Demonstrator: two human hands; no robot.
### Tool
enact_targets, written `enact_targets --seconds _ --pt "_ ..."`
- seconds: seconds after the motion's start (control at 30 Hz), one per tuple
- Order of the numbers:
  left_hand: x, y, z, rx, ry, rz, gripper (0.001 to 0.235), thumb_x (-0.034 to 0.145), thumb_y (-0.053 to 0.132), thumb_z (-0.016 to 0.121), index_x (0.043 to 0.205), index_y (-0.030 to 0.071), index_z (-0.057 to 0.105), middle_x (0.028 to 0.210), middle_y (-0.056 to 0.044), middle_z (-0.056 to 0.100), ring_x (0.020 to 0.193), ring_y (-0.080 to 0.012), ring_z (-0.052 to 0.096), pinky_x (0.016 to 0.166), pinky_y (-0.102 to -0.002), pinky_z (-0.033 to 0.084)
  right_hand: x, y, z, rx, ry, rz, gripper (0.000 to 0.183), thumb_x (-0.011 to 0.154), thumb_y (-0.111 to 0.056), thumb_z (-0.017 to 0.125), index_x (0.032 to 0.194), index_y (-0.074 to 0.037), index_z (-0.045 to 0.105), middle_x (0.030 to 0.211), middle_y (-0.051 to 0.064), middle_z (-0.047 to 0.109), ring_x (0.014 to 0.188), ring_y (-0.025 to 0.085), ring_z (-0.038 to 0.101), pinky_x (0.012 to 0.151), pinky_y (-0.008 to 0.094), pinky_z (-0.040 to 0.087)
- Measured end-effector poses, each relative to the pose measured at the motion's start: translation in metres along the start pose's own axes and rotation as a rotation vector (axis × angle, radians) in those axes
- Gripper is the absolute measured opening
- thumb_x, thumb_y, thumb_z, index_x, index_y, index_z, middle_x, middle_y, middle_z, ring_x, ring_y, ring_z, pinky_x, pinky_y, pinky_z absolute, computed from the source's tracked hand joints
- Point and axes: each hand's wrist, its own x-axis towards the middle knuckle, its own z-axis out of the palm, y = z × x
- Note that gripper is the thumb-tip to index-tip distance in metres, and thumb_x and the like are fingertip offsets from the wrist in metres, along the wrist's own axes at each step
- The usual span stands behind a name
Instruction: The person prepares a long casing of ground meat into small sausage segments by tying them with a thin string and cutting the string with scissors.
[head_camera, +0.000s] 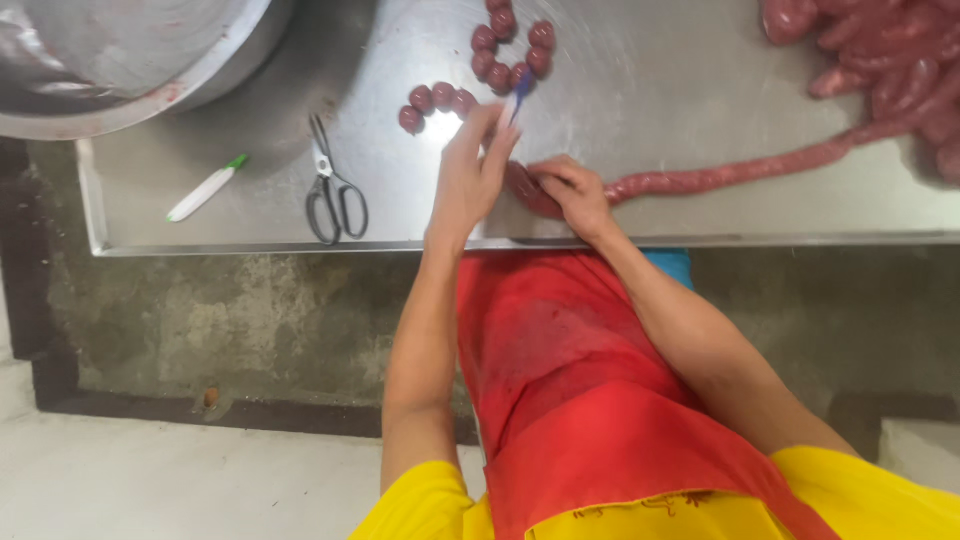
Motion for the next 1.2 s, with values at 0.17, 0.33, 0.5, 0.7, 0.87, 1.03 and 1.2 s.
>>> enact_targets --seconds 0.17,0.33,0.5,0.7,0.87,1.03,1.2 --pt "-0.074 -0.031 -0.006 0.726 0.069 -0.078 0.022 0.093 0.020 0.069 0.113 0.011 0.074 0.098 -0.012 0.069 0.093 -0.0338 0.064 0.078 -0.048 0.047 -0.007 -0.046 0.018 -0.161 0.056 -0.053 0.026 0.092 0.012 0.063 0.113 0.000 0.073 0.109 0.011 0.068 0.103 0.021 0.065 0.090 0.030 0.052" --pt "-0.068 -0.074 0.052 0.028 0.245 -0.110 0.034 0.101 0.010 0.063 0.135 0.007 0.066 0.109 -0.010 0.066 0.096 -0.0227 0.065 0.085 -0.033 0.053 -0.009 -0.077 0.035 -0.169 0.011 -0.128 0.031 0.092 0.015 0.058 0.115 -0.001 0.071 0.110 0.013 0.067 0.097 0.023 0.066 0.085 0.031 0.054" --pt "-0.032 -0.091 0.051 -0.843 0.422 -0.386 0.036 0.093 0.009 0.064 0.128 0.001 0.063 0.104 -0.007 0.066 0.076 -0.0112 0.059 0.063 -0.026 0.046 -0.001 -0.053 0.045 -0.382 0.130 -0.042 0.028 0.089 0.000 0.079 0.112 0.000 0.064 0.107 0.017 0.063 0.096 0.029 0.065 0.083 0.038 0.054" --pt "-0.020 -0.076 0.025 -0.242 0.235 -0.306 0.028 0.095 0.014 0.077 0.116 -0.004 0.071 0.109 -0.007 0.066 0.095 -0.0127 0.065 0.080 -0.026 0.054 -0.005 -0.036 0.051 -0.540 0.139 -0.051 0.035 0.081 -0.010 0.088 0.107 -0.002 0.066 0.101 0.015 0.067 0.095 0.036 0.060 0.085 0.044 0.049" --pt "-0.023 0.010 -0.015 -0.376 0.099 -0.198 0.023 0.100 0.013 0.072 0.116 -0.002 0.070 0.104 -0.006 0.070 0.089 -0.0131 0.061 0.082 -0.028 0.050 -0.001 -0.040 0.051 -0.475 0.145 -0.045 0.029 0.081 -0.010 0.088 0.096 -0.003 0.065 0.095 0.012 0.067 0.093 0.032 0.061 0.082 0.042 0.049" --pt "-0.068 0.038 -0.038 -0.567 0.169 -0.123 0.019 0.109 0.012 0.065 0.124 0.000 0.066 0.101 -0.003 0.070 0.095 -0.0091 0.065 0.089 -0.024 0.053 -0.001 -0.039 0.049 -0.473 0.123 -0.124 0.029 0.078 -0.007 0.091 0.090 -0.003 0.064 0.091 0.012 0.067 0.088 0.031 0.059 0.078 0.042 0.047" --pt "-0.145 0.020 0.051 -0.896 -0.017 -0.465 0.021 0.107 0.018 0.060 0.120 0.003 0.065 0.081 0.001 0.062 0.063 -0.0063 0.054 0.054 -0.022 0.043 0.002 -0.029 0.047 -0.486 0.139 -0.134 0.031 0.079 -0.009 0.090 0.092 -0.002 0.063 0.089 0.012 0.063 0.080 0.030 0.061 0.071 0.040 0.049"
